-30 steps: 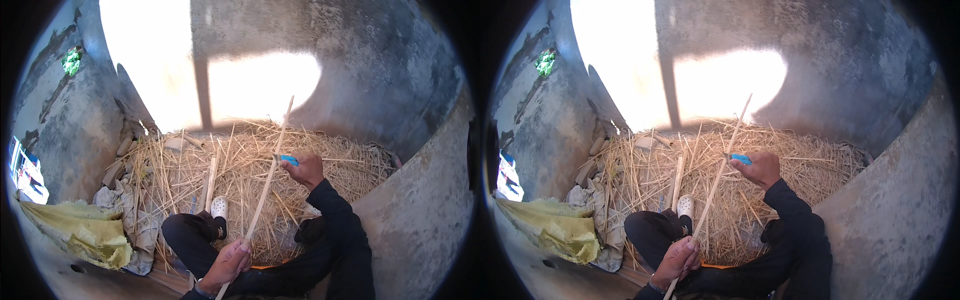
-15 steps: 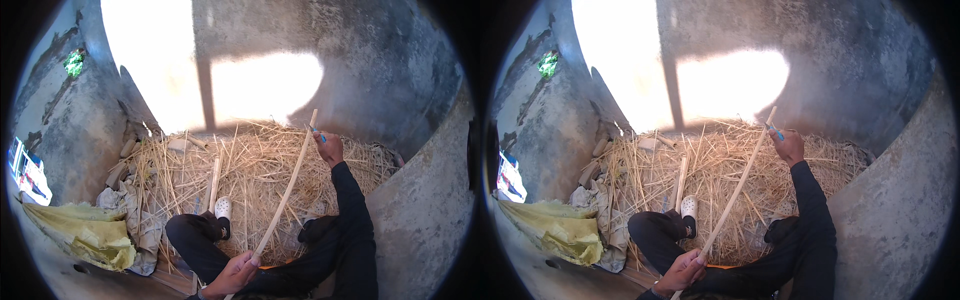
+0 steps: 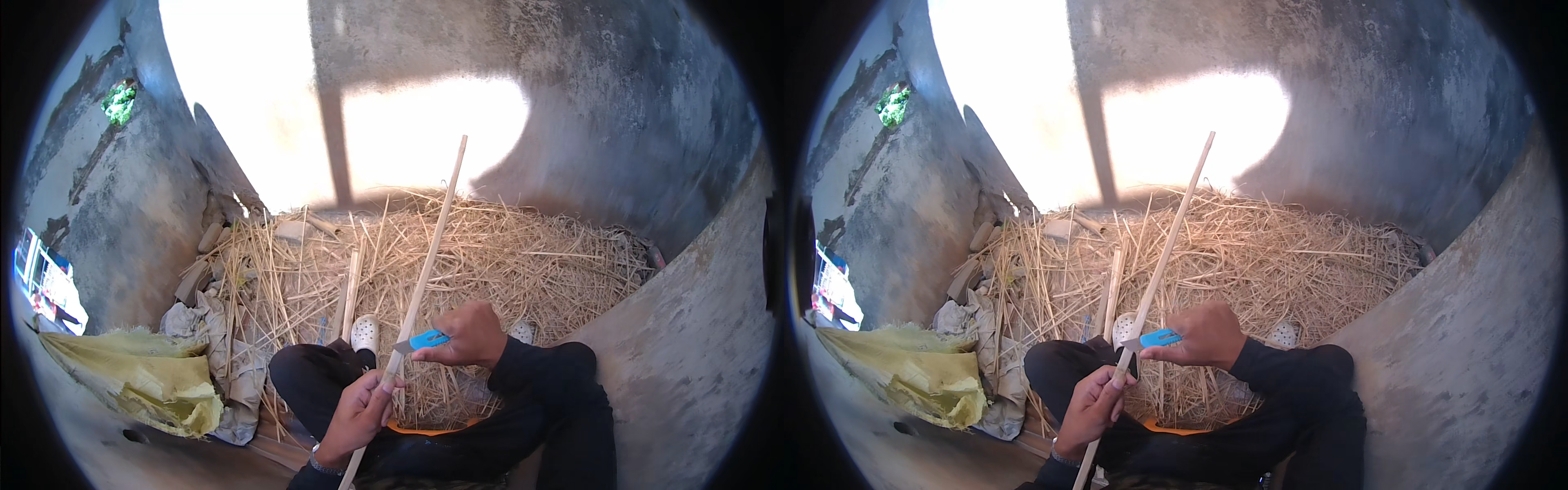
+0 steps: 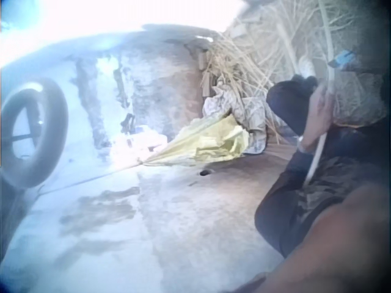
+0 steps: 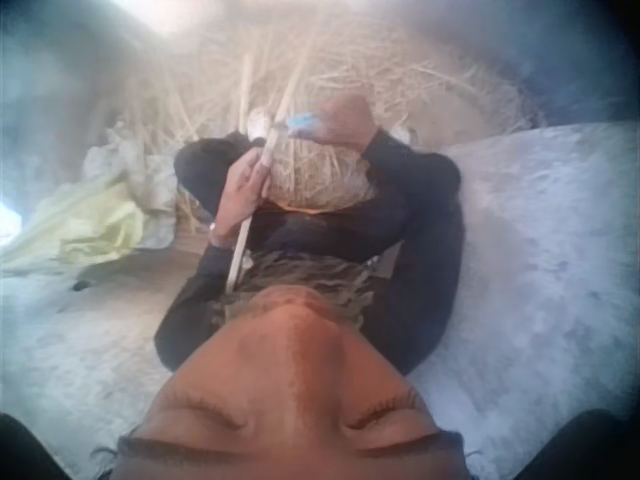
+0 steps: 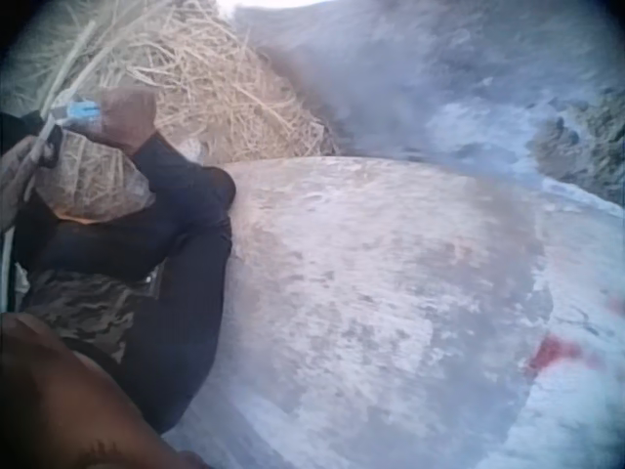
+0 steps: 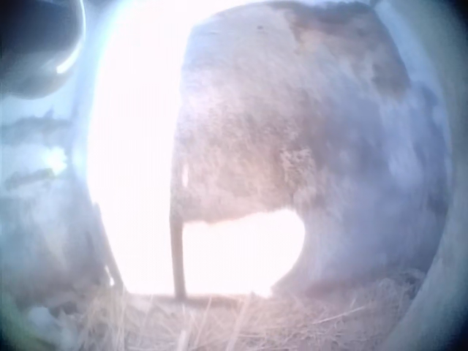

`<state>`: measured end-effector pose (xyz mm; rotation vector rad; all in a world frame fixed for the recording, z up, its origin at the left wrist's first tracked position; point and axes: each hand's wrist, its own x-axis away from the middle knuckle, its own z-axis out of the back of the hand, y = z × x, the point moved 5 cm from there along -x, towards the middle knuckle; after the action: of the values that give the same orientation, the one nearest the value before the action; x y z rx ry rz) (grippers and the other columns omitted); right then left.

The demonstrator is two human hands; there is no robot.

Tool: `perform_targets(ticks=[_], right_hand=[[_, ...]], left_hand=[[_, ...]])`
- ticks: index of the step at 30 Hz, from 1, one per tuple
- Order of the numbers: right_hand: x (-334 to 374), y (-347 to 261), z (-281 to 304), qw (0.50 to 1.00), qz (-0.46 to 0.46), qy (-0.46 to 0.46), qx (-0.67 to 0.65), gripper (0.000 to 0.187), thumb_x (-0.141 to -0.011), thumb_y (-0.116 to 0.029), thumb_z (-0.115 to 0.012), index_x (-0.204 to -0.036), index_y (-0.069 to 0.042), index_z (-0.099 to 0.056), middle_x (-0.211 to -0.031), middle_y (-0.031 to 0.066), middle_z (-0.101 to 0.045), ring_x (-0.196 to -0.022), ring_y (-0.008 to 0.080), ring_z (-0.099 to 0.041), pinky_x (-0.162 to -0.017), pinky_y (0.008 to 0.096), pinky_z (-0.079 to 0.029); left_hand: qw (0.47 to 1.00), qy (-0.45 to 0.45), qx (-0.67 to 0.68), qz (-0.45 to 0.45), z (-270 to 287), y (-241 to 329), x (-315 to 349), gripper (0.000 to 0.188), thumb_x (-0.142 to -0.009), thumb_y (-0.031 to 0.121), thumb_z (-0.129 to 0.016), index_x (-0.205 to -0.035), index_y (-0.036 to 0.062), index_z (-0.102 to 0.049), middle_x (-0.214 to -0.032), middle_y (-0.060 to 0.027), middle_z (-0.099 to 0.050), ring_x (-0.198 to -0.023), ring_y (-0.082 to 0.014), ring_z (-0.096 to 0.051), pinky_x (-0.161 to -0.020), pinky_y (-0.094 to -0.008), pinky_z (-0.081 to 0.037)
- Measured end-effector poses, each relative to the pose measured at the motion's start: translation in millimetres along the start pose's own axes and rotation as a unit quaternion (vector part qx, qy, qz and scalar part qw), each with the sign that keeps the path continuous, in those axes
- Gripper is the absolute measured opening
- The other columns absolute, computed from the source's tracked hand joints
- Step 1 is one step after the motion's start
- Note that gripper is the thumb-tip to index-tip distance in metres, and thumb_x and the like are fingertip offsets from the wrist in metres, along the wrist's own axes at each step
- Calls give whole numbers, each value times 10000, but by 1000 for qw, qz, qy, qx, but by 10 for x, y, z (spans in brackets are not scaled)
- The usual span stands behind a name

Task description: The person sits on a pile of straw and uses a knife to split long, thin wooden sticks into smaller pieces. They hold the stick vertically and strike it with the knife to create splits, repeating this process for multiple sticks.

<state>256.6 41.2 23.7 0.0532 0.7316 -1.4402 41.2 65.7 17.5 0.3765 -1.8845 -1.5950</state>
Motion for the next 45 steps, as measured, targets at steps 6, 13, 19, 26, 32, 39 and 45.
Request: perform_targets(ticks=[6, 13, 19, 26, 32, 39, 45], right_hand=[[-66, 633, 76, 986, -156, 49, 10, 674, -756, -734, -576, -527, -99, -569, -442, 95, -504, -391, 270, -544, -399, 384, -421], [-43, 610, -89, 989, -144, 41, 6, 684, -802, -726, -527, -544, -94, -562, -438, 83, -481, -410, 266, -549, -422, 379, -417], [109, 19, -182, 996, -50, 9, -77, 680, -768, -745, -551, -538, -106, -532, -453, 84, -476, -416, 274, -525, -436, 397, -403], [-38, 12, 64, 992, 57, 79, 77, 684, -742, -744, -581, -506, -108, -492, -443, 60, -460, -403, 240, -515, -418, 371, -405], [-25, 697, 71, 986, -158, 59, -3, 693, -789, -752, -515, -501, -122, -518, -449, 67, -490, -388, 223, -519, -404, 377, -402], [16, 298, 26, 997, -37, 73, 13, 682, -757, -746, -564, -501, -117, -504, -455, 52, -479, -399, 235, -515, -414, 368, -394], [-73, 432, -12, 992, 2, 100, 75, 673, -733, -752, -585, -497, -127, -506, -449, 42, -463, -392, 231, -504, -402, 369, -381]], left_hand=[[1000, -19, 20, -2, -96, -38, 52, 262, -1015, 281, -464, -1004, 37, -558, -553, 66, -407, -446, -15, -336, -421, -178, -259], [999, -13, 29, -3, -110, -32, 80, 257, -1014, 282, -470, -981, 40, -548, -550, 65, -397, -450, -15, -329, -421, -177, -252], [997, -30, 72, -19, -37, -61, 20, 242, -1030, 248, -427, -1032, 23, -518, -568, 73, -376, -477, -7, -313, -440, -177, -251], [998, -23, 35, -50, -46, -11, -4, 231, -1031, 238, -425, -1015, 25, -513, -566, 73, -374, -465, -9, -305, -430, -184, -234], [999, -36, 32, -9, -167, -93, 120, 259, -1022, 274, -445, -965, 39, -539, -552, 56, -408, -454, -22, -332, -440, -177, -262], [994, -38, 98, -29, -119, -115, 8, 259, -1021, 282, -449, -959, 43, -525, -563, 55, -400, -459, -24, -322, -434, -185, -257], [999, -19, 33, -23, -107, -59, 21, 262, -1022, 290, -448, -946, 49, -513, -573, 59, -391, -472, -21, -319, -440, -183, -258]])
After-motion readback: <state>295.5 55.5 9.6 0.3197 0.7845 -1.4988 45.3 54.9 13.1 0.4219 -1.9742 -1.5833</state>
